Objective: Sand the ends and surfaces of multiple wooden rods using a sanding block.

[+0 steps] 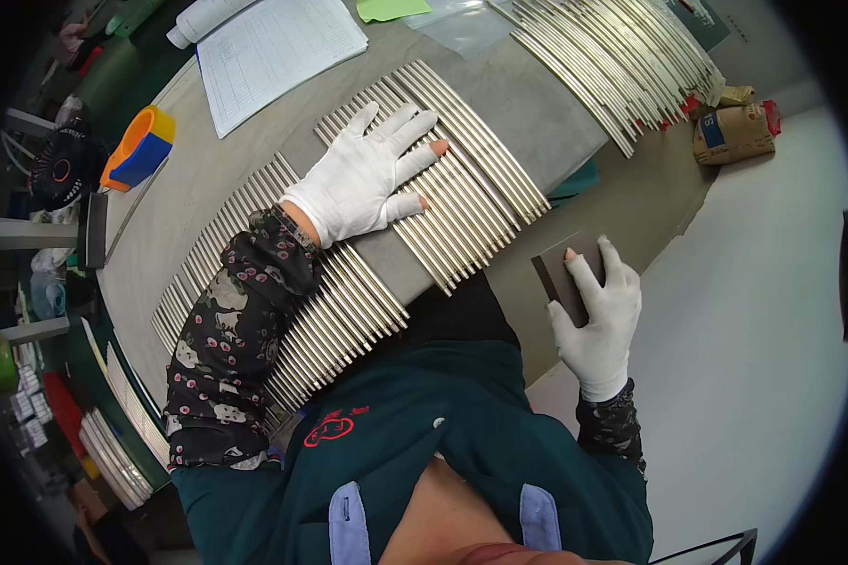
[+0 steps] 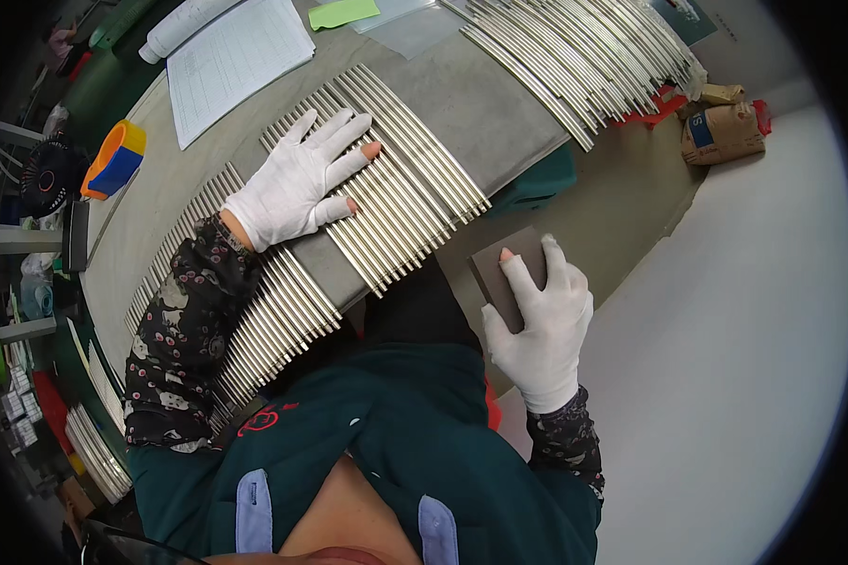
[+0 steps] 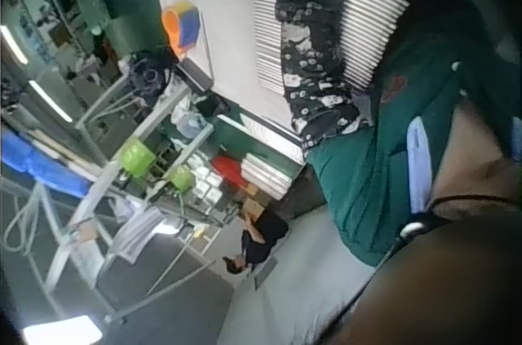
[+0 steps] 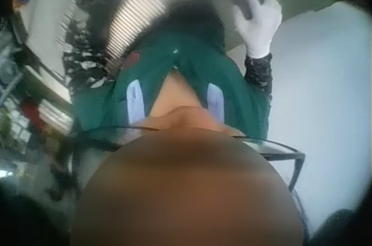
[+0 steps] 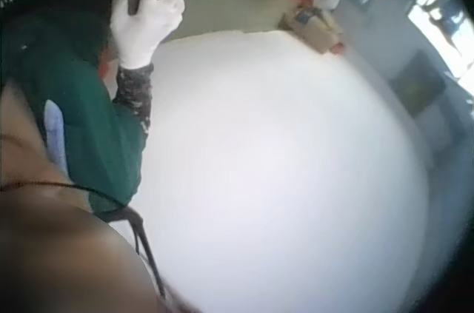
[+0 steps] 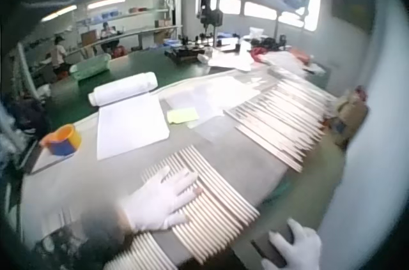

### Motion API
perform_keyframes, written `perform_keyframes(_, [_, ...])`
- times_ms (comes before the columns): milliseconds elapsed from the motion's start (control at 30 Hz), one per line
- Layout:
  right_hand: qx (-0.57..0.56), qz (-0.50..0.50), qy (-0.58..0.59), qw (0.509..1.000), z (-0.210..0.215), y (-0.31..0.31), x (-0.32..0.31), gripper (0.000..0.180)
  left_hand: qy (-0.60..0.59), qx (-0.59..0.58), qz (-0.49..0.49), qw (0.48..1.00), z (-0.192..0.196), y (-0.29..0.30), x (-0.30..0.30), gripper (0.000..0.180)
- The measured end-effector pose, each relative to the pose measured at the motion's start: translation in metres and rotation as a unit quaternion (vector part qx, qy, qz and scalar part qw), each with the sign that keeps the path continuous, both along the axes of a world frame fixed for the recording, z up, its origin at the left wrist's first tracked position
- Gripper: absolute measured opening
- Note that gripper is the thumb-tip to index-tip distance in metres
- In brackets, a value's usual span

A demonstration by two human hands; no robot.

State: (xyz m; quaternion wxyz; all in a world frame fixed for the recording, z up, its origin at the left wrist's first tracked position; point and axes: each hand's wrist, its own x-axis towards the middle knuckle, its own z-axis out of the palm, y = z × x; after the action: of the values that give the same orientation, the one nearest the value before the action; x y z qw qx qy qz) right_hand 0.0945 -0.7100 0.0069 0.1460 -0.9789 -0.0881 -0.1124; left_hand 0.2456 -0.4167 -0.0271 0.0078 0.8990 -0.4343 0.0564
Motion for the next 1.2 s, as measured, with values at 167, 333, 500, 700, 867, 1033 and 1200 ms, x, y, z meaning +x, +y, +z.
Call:
perform_keyframes(167, [0.009,0.003,-0.007,1.0,-0.002,0.001,0.003,0.059,0.006,-0.002,-0.008,1.0,0.001,0.005,-0.003,0.071])
perform_keyframes(333, [0.006,0.028,-0.016,0.999,-0.001,0.004,0.008,0.06,0.01,-0.015,-0.009,1.0,-0.001,0.008,-0.004,0.07])
perform_keyframes(500, [0.003,0.052,-0.03,0.998,0.002,0.013,0.015,0.061,0.011,-0.02,-0.006,1.0,0.0,0.007,-0.005,0.07])
perform_keyframes(700, [-0.015,0.097,-0.031,0.995,0.005,0.029,0.022,0.066,0.016,-0.016,0.002,1.0,0.001,0.009,-0.009,0.07])
perform_keyframes(867, [-0.039,0.112,-0.026,0.993,0.003,0.04,0.03,0.061,0.026,-0.026,0.011,0.999,0.004,0.008,-0.012,0.069])
perform_keyframes(1033, [-0.086,0.11,-0.066,0.988,0.004,0.077,0.063,0.051,0.012,-0.043,0.007,0.999,0.002,0.004,-0.009,0.068])
perform_keyframes(1200, [-0.086,0.146,-0.012,0.985,0.01,0.052,0.044,0.056,0.028,-0.026,0.018,0.999,0.001,0.006,-0.011,0.07])
